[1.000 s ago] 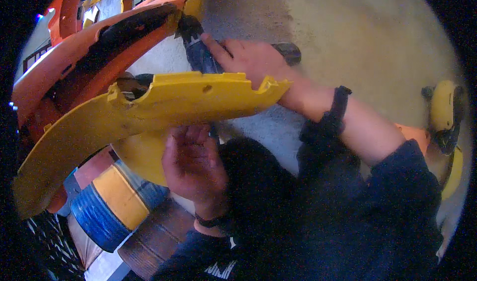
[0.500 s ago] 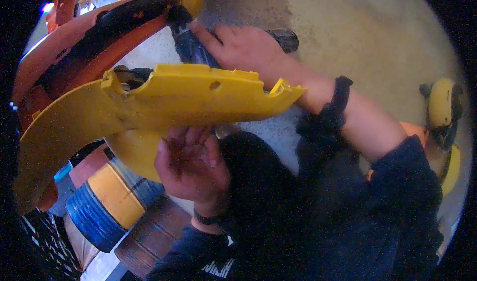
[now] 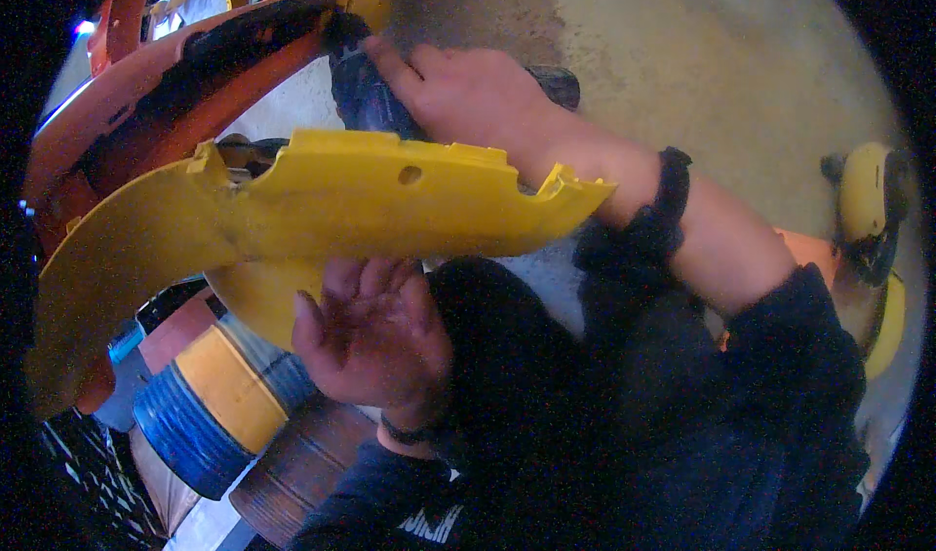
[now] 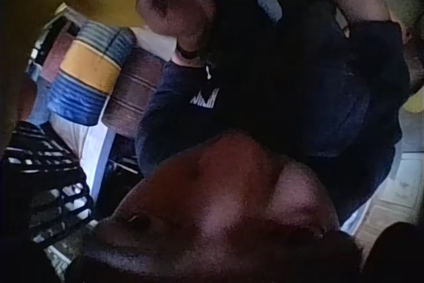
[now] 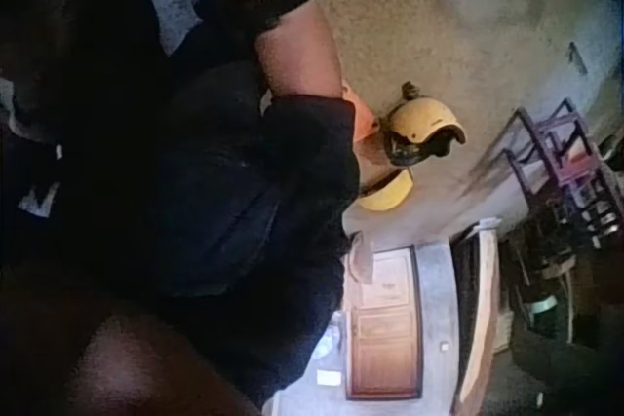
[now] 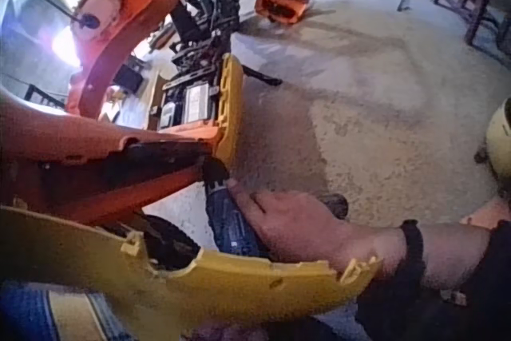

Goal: Disassembling the plastic fairing of a motorcycle using a power drill.

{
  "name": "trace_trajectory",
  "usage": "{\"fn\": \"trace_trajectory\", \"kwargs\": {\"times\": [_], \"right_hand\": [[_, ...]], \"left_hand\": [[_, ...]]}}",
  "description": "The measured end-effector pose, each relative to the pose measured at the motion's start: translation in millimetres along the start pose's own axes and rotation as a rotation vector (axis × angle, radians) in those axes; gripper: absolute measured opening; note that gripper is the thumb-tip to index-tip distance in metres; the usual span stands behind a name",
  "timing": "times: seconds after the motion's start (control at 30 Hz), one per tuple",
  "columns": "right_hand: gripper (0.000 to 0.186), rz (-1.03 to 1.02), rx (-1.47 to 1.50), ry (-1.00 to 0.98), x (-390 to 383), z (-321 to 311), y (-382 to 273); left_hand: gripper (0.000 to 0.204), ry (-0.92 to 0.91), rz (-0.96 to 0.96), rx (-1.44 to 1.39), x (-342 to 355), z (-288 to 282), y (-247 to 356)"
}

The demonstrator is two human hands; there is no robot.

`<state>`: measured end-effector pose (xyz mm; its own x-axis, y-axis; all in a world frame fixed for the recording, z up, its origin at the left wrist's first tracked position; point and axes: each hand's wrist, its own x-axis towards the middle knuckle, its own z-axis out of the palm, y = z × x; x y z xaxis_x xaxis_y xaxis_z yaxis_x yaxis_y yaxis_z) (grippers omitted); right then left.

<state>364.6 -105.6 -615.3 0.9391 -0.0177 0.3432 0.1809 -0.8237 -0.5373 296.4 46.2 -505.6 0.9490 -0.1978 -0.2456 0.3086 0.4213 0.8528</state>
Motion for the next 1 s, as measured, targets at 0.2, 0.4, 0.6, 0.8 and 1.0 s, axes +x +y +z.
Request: {"fn": "trace_trajectory", "kwargs": {"times": [0.2,0.4,0.6,0.8,1.0], "right_hand": [[0.069,-0.043,-0.064,-0.005,-2.1,-0.5,5.2],[0.060,-0.084,-0.031,0.056,0.8,-3.2,1.6],[0.057,-0.068,-0.063,0.050,4.3,-1.2,-2.7],[0.059,-0.047,-0.049,0.046,2.9,-1.7,-5.5],[0.060,-0.011,-0.035,0.024,3.0,2.2,-9.8]], "left_hand": [[0.047,0.129,-0.018,-0.035,-5.3,8.9,1.5],[0.049,0.081,0.018,0.020,-5.2,6.8,2.2],[0.053,0.078,0.002,-0.009,-2.9,1.8,2.8],[0.060,0.034,0.031,-0.008,-1.4,-3.6,0.0],[0.061,-0.011,0.022,-0.016,-1.0,-5.3,0.5]]}}
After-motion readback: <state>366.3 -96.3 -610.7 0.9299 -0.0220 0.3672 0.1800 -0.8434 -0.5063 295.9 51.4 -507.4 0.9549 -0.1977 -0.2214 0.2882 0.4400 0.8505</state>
